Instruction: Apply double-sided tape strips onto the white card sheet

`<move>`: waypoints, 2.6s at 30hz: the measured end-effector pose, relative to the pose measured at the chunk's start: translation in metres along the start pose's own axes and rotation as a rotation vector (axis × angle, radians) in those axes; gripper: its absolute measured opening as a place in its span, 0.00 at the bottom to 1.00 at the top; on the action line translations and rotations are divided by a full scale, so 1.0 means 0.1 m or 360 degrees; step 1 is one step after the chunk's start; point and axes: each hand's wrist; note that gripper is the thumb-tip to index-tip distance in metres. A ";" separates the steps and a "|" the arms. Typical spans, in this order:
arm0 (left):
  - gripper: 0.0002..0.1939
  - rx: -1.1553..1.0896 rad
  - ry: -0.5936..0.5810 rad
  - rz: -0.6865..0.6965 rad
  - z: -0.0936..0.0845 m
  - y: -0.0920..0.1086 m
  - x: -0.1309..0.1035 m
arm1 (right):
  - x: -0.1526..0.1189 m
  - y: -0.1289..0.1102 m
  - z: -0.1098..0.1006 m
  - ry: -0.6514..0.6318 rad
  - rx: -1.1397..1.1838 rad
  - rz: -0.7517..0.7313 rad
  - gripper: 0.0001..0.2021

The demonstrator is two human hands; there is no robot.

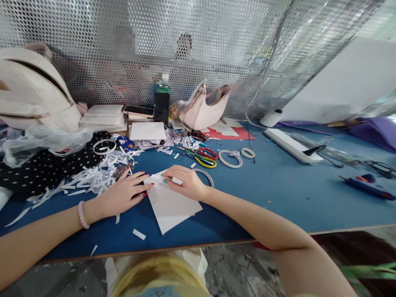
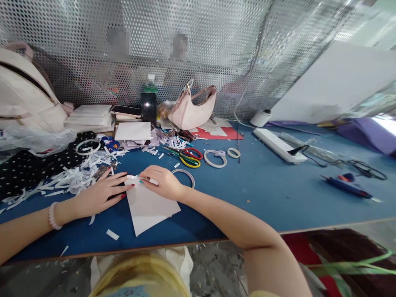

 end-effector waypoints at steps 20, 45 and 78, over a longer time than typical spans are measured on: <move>0.19 -0.0068 0.0033 0.0430 -0.11 -0.04 0.00 | -0.04 0.02 -0.03 -0.0519 0.0334 0.0207 0.03; 0.19 -0.0259 -0.0022 0.0472 0.00 -0.08 0.01 | -0.08 -0.02 0.05 -0.0536 0.0167 0.0054 0.08; 0.23 -0.0195 -0.0114 0.0464 -0.02 -0.02 0.01 | 0.01 0.07 -0.20 -0.0516 0.0531 0.0912 0.10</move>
Point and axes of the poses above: each hand's wrist, its own x-axis towards the middle knuckle, its own z-axis out of the palm, y = z × x
